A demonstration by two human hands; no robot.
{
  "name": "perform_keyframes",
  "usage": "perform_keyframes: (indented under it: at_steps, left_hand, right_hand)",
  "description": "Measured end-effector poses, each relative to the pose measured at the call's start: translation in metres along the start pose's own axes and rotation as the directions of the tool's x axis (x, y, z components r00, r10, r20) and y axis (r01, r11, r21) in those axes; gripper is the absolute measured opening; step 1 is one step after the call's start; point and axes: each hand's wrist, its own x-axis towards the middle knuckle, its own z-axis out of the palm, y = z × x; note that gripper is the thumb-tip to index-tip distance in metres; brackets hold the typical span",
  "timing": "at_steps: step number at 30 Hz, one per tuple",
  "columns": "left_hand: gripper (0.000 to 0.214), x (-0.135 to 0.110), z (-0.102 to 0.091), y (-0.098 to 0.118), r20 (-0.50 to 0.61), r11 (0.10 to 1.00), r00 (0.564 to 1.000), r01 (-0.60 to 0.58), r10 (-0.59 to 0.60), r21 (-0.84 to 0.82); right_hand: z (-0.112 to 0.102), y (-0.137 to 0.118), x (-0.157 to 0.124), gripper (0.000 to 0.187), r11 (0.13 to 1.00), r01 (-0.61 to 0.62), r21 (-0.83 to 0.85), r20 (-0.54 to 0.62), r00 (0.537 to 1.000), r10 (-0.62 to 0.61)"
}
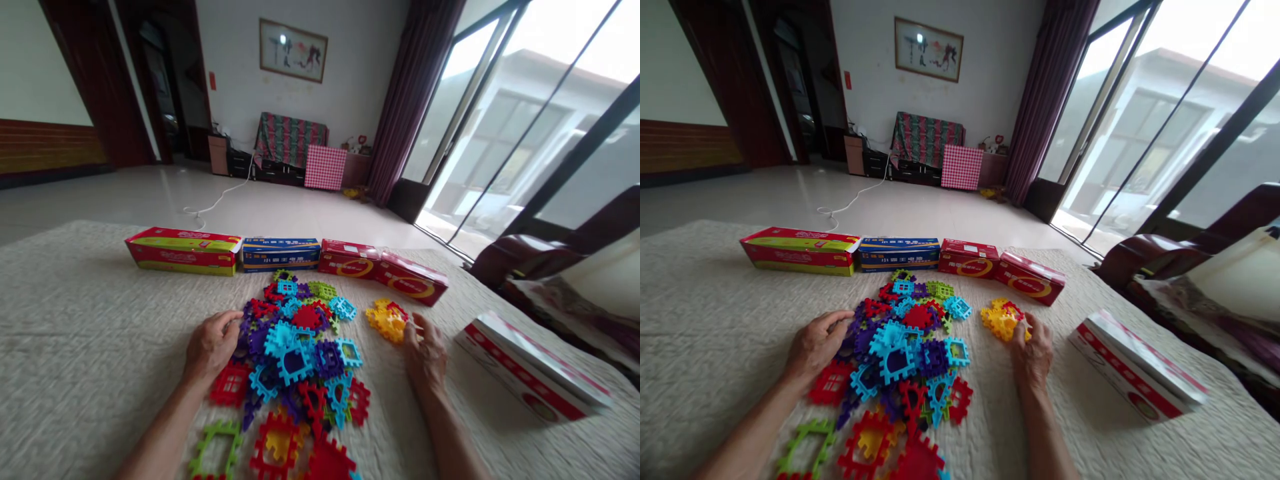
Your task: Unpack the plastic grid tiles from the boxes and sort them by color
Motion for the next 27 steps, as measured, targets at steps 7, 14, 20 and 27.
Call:
perform_keyframes:
  at_steps: [7, 14, 20, 27]
  left_hand:
    - [0.029, 0.000, 0.000, -0.001, 0.008, 1.000, 1.000, -0.019, 0.019, 0.020]
    - [0.031, 0.000, 0.002, -0.004, -0.010, 0.999, 0.999, -0.051, 0.052, 0.004]
    - [0.032, 0.000, 0.002, -0.003, -0.005, 0.999, 0.999, -0.051, 0.051, -0.005]
    - [0.032, 0.000, 0.004, -0.004, 0.005, 0.998, 0.998, -0.056, 0.056, -0.028]
  right_hand:
    - [-0.012, 0.008, 0.031, 0.035, 0.973, -0.185, -0.139, 0.177, 0.962, 0.208]
    - [-0.007, 0.004, 0.087, 0.035, 0.918, -0.178, -0.354, 0.486, 0.804, 0.343]
    - [0.002, 0.003, 0.099, 0.034, 0.882, -0.153, -0.445, 0.526, 0.753, 0.396]
    - [0.008, -0.001, 0.105, 0.035, 0.879, -0.122, -0.461, 0.534, 0.753, 0.385]
